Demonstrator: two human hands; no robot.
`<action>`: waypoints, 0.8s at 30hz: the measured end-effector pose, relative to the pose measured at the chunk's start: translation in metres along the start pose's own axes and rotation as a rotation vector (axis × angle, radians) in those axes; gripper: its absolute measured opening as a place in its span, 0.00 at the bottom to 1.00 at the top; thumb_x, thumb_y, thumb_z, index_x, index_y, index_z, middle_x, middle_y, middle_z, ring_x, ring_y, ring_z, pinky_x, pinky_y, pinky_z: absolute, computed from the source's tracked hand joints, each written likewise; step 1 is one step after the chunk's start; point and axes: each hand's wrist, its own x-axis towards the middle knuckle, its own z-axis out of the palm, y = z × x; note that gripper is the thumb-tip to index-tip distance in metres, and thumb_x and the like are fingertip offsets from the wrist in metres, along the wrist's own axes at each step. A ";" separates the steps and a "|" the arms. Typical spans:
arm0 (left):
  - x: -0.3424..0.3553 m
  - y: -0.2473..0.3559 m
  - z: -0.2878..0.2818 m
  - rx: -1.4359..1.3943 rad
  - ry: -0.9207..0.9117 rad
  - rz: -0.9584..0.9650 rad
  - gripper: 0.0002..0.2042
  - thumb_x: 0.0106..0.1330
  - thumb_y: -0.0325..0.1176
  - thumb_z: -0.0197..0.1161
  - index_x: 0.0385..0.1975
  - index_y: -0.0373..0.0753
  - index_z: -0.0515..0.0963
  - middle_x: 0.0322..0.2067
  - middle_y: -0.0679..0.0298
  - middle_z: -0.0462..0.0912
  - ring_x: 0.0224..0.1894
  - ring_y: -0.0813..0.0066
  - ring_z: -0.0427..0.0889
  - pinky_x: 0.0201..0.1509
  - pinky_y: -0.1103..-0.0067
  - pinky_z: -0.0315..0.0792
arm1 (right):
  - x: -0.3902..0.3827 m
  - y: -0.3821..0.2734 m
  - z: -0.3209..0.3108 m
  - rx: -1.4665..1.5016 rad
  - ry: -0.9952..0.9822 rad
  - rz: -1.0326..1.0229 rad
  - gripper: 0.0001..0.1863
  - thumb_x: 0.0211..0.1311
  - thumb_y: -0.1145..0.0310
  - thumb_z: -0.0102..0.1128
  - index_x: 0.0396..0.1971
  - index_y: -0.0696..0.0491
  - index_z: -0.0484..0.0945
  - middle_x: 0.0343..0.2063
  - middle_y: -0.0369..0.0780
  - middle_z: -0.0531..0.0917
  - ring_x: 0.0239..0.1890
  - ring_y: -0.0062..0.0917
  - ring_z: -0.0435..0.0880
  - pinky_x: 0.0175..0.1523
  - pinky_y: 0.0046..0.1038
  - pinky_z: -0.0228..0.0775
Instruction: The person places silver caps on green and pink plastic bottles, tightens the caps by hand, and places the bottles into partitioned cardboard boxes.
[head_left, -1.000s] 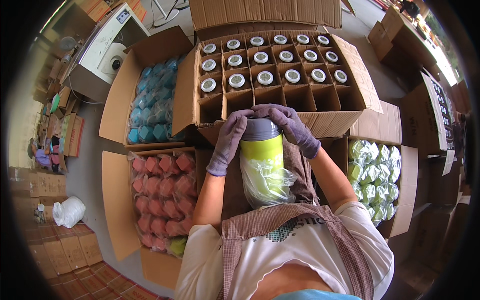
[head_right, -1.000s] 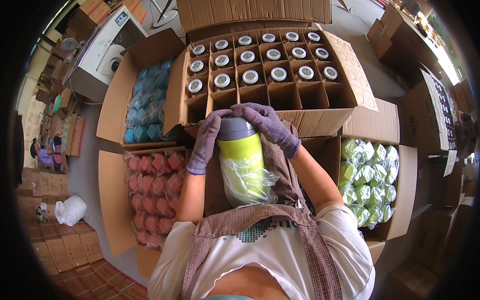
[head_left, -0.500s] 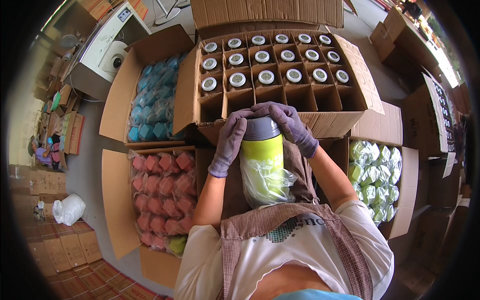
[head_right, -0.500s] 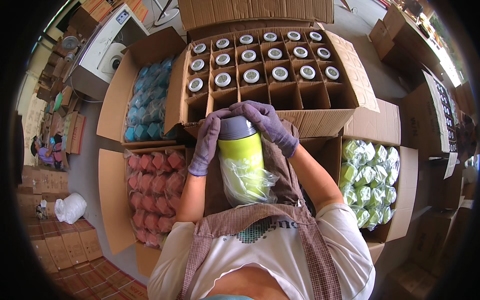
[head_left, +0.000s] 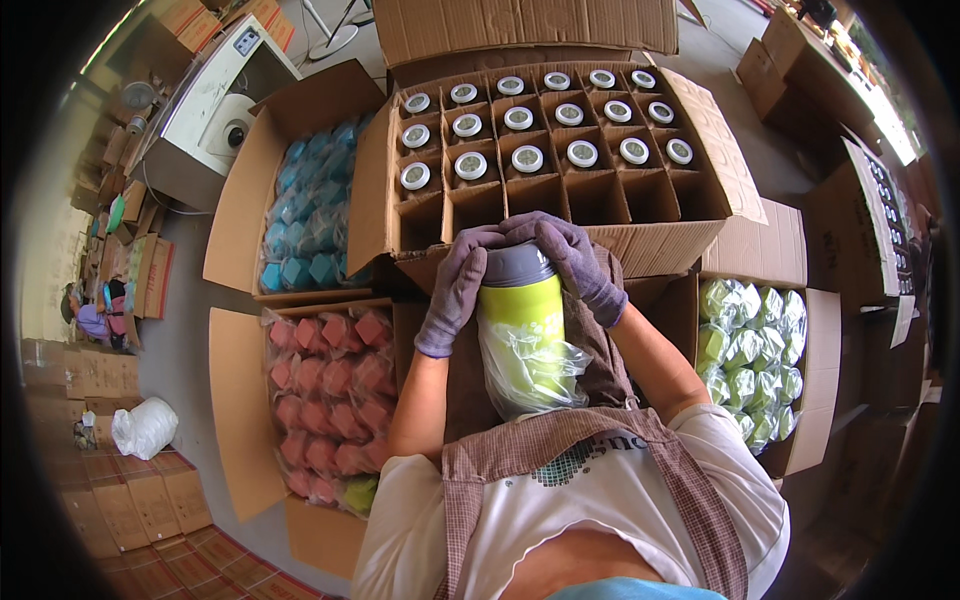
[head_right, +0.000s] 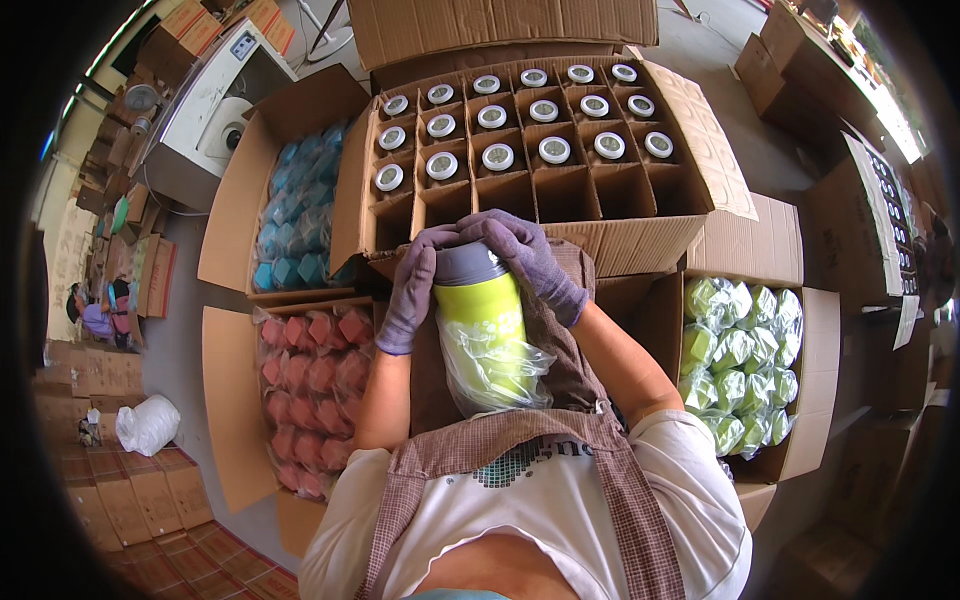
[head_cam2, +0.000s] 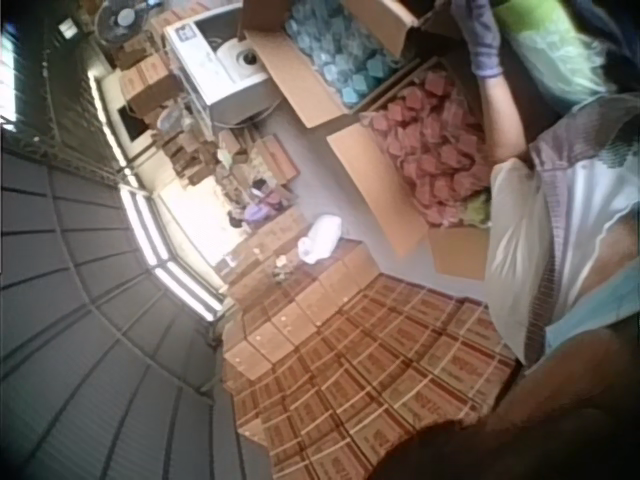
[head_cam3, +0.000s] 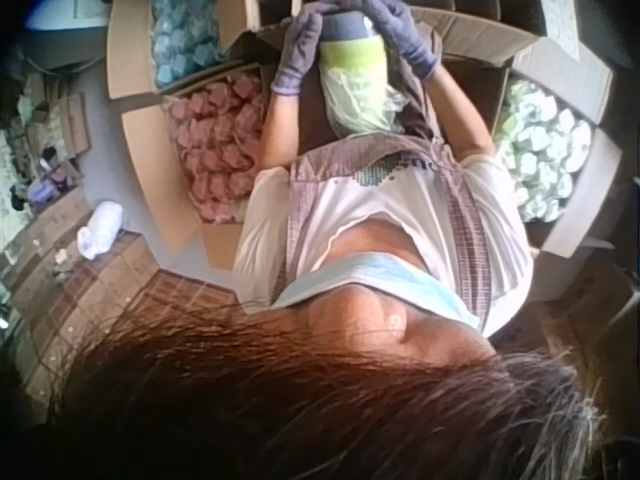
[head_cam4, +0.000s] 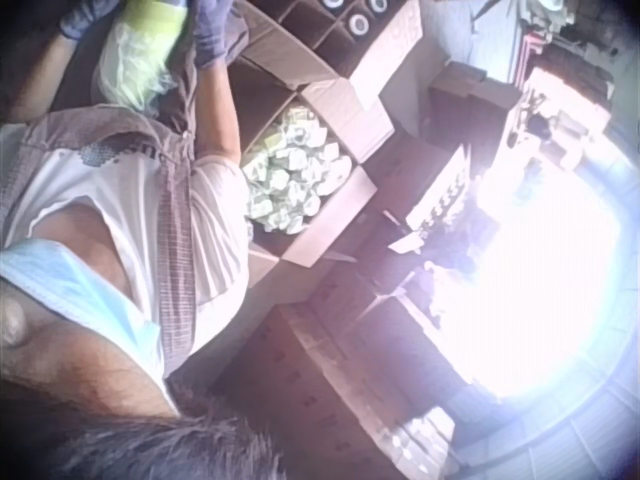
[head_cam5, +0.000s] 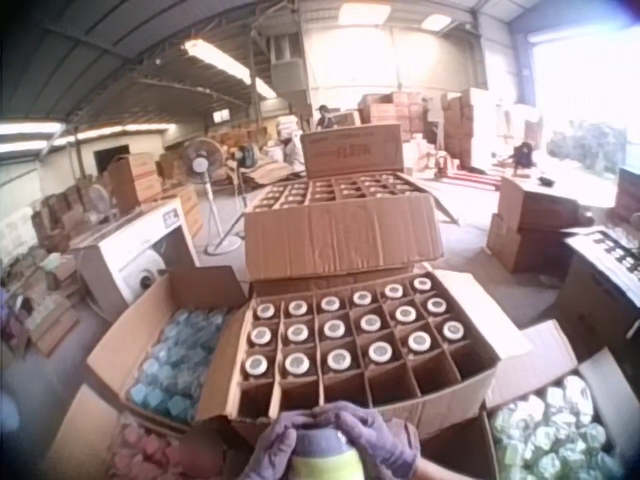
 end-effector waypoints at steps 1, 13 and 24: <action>0.000 0.000 0.001 -0.008 0.003 -0.005 0.21 0.81 0.46 0.46 0.51 0.34 0.77 0.53 0.56 0.79 0.57 0.67 0.77 0.64 0.74 0.67 | 0.000 0.001 0.000 0.007 0.006 0.009 0.24 0.76 0.53 0.50 0.43 0.59 0.85 0.49 0.42 0.83 0.54 0.26 0.80 0.62 0.28 0.68; 0.006 0.014 0.009 0.165 0.064 0.046 0.16 0.79 0.41 0.50 0.49 0.34 0.76 0.48 0.54 0.79 0.53 0.65 0.79 0.59 0.75 0.70 | 0.004 -0.009 -0.003 0.114 0.007 0.138 0.24 0.76 0.55 0.46 0.42 0.61 0.85 0.53 0.45 0.82 0.53 0.29 0.81 0.61 0.29 0.70; 0.004 0.027 0.014 0.342 0.108 0.109 0.10 0.75 0.36 0.58 0.43 0.34 0.75 0.42 0.52 0.79 0.45 0.54 0.80 0.52 0.68 0.74 | -0.001 0.007 -0.006 -0.106 -0.026 -0.075 0.26 0.75 0.54 0.39 0.43 0.60 0.83 0.57 0.49 0.80 0.56 0.32 0.81 0.63 0.33 0.70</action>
